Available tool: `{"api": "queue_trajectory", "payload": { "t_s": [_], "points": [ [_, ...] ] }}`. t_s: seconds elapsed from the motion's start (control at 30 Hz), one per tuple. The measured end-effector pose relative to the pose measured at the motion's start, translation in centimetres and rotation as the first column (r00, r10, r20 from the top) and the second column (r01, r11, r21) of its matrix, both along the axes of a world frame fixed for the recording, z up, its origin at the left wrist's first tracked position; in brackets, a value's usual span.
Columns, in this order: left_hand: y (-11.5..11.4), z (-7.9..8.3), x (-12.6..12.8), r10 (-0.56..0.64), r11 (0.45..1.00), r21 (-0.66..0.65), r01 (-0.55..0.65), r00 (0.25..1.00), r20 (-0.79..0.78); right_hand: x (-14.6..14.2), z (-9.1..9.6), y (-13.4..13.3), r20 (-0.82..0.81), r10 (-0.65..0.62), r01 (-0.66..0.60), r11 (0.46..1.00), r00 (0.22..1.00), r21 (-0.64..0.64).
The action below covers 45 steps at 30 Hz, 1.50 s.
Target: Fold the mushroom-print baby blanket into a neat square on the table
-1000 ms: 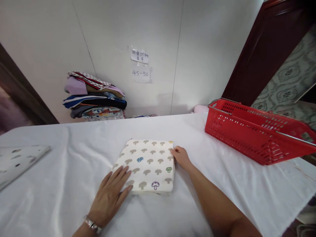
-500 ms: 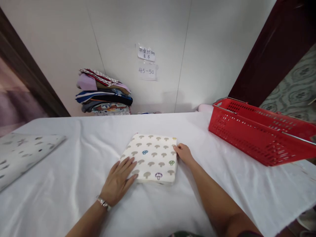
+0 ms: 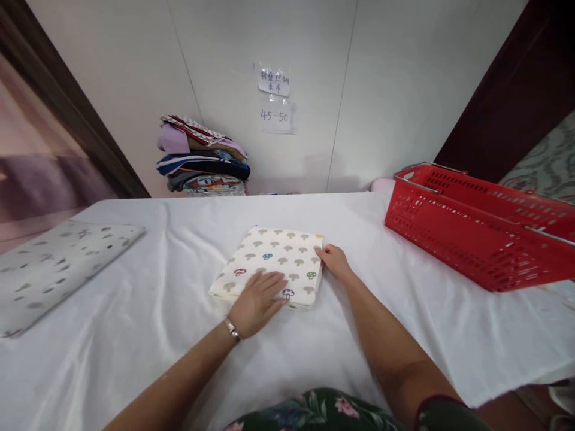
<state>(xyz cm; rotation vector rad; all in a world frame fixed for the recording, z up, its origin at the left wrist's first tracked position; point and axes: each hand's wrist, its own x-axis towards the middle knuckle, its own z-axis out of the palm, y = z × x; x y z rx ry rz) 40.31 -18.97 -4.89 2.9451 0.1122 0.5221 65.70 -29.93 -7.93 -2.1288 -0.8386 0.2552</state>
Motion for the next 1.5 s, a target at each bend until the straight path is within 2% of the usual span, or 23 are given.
{"api": "queue_trajectory", "payload": {
  "t_s": [0.1, 0.2, 0.4, 0.5, 0.57, 0.63, 0.7, 0.77, 0.87, 0.93, 0.97, 1.03, 1.1, 1.13, 1.17, 1.23, 1.3, 1.33, 1.4, 1.5],
  "points": [
    [-2.8, 0.4, 2.0, -0.049, 0.998, -0.040, 0.049, 0.999, -0.001, 0.0, 0.2, 0.0, 0.014, 0.007, -0.007, 1.000, 1.000, -0.010],
    [-4.6, 0.2, 3.1, -0.031, 0.999, -0.044, 0.030, 0.999, -0.018, 0.0, 0.3, 0.0, 0.025, 0.007, -0.007, 1.000, 1.000, -0.025],
    [-5.6, -1.2, 2.6, -0.019, 1.000, 0.024, 0.019, 0.999, 0.026, -0.3, 1.0, 0.0, 0.050, -0.012, 0.016, 0.997, 0.999, -0.075],
    [-5.9, -1.5, 2.2, -0.048, 0.995, 0.087, 0.045, 0.999, 0.027, -1.4, 1.9, 0.2, 0.215, -0.036, 0.045, 0.998, 0.976, -0.035],
    [-6.4, -1.5, 2.2, -0.072, 0.992, 0.105, 0.070, 0.997, 0.014, -2.7, 2.4, 0.5, 0.384, 0.026, -0.036, 0.999, 0.923, 0.018],
    [-7.0, -1.5, 2.3, -0.106, 0.990, 0.092, 0.105, 0.994, 0.008, -4.3, 2.6, 0.9, 0.481, 0.164, -0.193, 0.981, 0.861, 0.012],
    [-7.7, -1.3, 2.2, -0.160, 0.986, 0.052, 0.160, 0.987, 0.001, -6.0, 2.4, 1.3, 0.481, 0.316, -0.320, 0.944, 0.818, -0.075],
    [-8.2, -0.9, 1.8, -0.234, 0.972, -0.002, 0.234, 0.972, -0.016, -7.2, 2.0, 1.6, 0.436, 0.431, -0.383, 0.902, 0.790, -0.199],
    [-8.0, 0.1, 1.1, -0.318, 0.946, -0.071, 0.317, 0.948, -0.003, -7.8, 1.4, 1.6, 0.378, 0.512, -0.406, 0.853, 0.771, -0.327],
    [-7.0, 0.9, 0.5, -0.309, 0.947, -0.077, 0.312, 0.950, 0.042, -7.7, 1.2, 1.6, 0.369, 0.529, -0.414, 0.841, 0.764, -0.348],
    [-6.1, 1.2, 0.2, -0.270, 0.959, -0.072, 0.274, 0.960, 0.070, -7.6, 1.2, 1.6, 0.370, 0.533, -0.419, 0.839, 0.760, -0.348],
    [-3.6, 1.6, -0.5, -0.112, 0.990, -0.068, 0.122, 0.984, 0.137, -7.1, 1.1, 1.5, 0.395, 0.519, -0.405, 0.849, 0.758, -0.340],
    [-0.4, 1.7, -1.3, 0.121, 0.990, -0.096, -0.103, 0.971, 0.207, -6.3, 0.8, 1.4, 0.449, 0.430, -0.313, 0.897, 0.783, -0.314],
    [1.3, 1.6, -1.7, 0.251, 0.966, -0.125, -0.227, 0.940, 0.229, -5.8, 0.6, 1.4, 0.480, 0.359, -0.240, 0.926, 0.801, -0.291],
    [2.9, 1.4, -2.0, 0.379, 0.923, -0.161, -0.350, 0.900, 0.217, -5.2, 0.3, 1.3, 0.501, 0.281, -0.165, 0.950, 0.819, -0.265],
    [5.6, 1.0, -2.6, 0.598, 0.789, -0.242, -0.565, 0.796, 0.090, -4.0, -0.3, 1.3, 0.477, 0.155, -0.055, 0.975, 0.865, -0.216],
    [7.3, 0.5, -3.0, 0.702, 0.647, -0.311, -0.696, 0.703, -0.112, -3.0, -0.9, 1.3, 0.376, 0.088, -0.020, 0.983, 0.922, -0.181],
    [7.8, 0.3, -3.0, 0.713, 0.597, -0.334, -0.730, 0.673, -0.195, -2.7, -1.2, 1.3, 0.315, 0.072, -0.020, 0.986, 0.946, -0.163],
    [8.2, -0.1, -3.0, 0.709, 0.544, -0.361, -0.757, 0.646, -0.285, -2.4, -1.8, 1.4, 0.215, 0.060, -0.035, 0.992, 0.975, -0.119],
    [7.9, -0.4, -2.7, 0.721, 0.522, -0.359, -0.774, 0.625, -0.299, -2.4, -2.3, 1.7, 0.120, 0.042, -0.040, 0.999, 0.992, -0.024]
  ]
}}
